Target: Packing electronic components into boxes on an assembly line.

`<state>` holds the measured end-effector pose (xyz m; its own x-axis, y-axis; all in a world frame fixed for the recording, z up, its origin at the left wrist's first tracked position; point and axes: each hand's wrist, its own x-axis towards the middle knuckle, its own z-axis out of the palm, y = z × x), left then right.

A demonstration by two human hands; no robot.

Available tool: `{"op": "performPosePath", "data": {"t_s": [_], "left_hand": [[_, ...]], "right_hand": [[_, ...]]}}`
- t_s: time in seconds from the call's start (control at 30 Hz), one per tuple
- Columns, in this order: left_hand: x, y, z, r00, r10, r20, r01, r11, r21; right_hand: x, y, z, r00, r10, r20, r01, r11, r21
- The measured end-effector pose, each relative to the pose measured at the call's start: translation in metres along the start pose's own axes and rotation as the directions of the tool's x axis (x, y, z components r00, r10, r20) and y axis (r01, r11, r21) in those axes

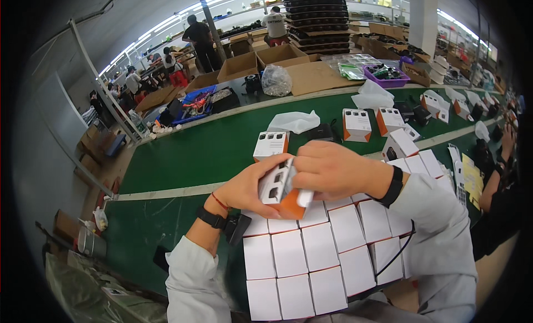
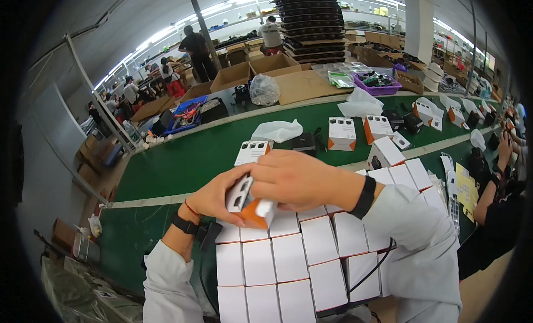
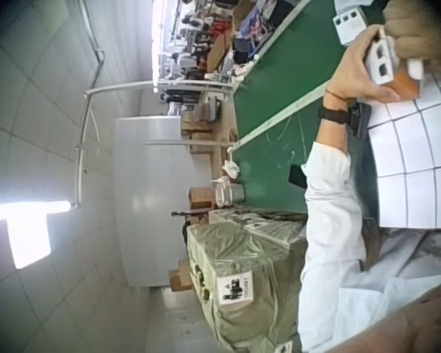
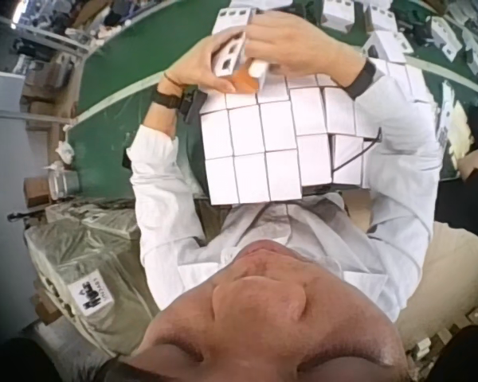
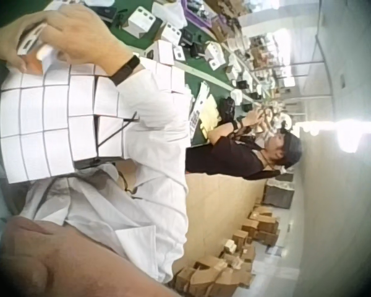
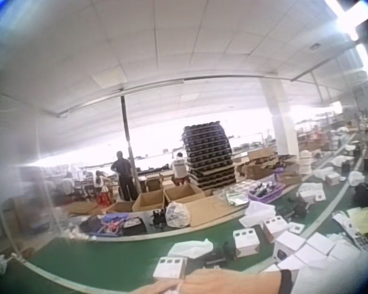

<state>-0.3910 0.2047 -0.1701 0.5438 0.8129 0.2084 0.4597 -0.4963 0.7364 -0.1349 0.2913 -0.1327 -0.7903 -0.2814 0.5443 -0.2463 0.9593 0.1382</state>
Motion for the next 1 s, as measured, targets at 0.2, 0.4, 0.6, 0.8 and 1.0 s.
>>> {"op": "performPosePath", "data": {"t_s": [0.2, 0.4, 0.6, 0.8, 1.0], "left_hand": [[-0.026, -0.015, 0.018, 0.991, -0.127, -0.05, 0.122, 0.989, -0.078], [-0.009, 0.016, -0.014, 0.854, -0.103, -0.51, -0.198, 0.842, -0.503], [0.069, 0.069, -0.057, 0.801, 0.108, -0.589, -0.112, 0.993, 0.029], [0.1, 0.064, -0.076, 0.845, 0.112, -0.523, 0.01, 0.974, 0.224], [0.099, 0.038, -0.072, 0.804, 0.236, -0.547, -0.207, 0.972, 0.115]], "right_hand": [[-0.045, -0.003, -0.015, 0.909, 0.167, 0.383, -0.3, 0.898, 0.323], [-0.057, 0.001, 0.002, 0.786, 0.538, 0.306, -0.615, 0.624, 0.482], [0.0, 0.062, 0.044, 0.475, 0.775, 0.417, -0.132, -0.406, 0.904], [0.001, 0.086, 0.08, 0.53, 0.747, 0.402, -0.054, -0.443, 0.895], [-0.003, 0.088, 0.08, 0.561, 0.733, 0.386, 0.04, -0.49, 0.871]]}}
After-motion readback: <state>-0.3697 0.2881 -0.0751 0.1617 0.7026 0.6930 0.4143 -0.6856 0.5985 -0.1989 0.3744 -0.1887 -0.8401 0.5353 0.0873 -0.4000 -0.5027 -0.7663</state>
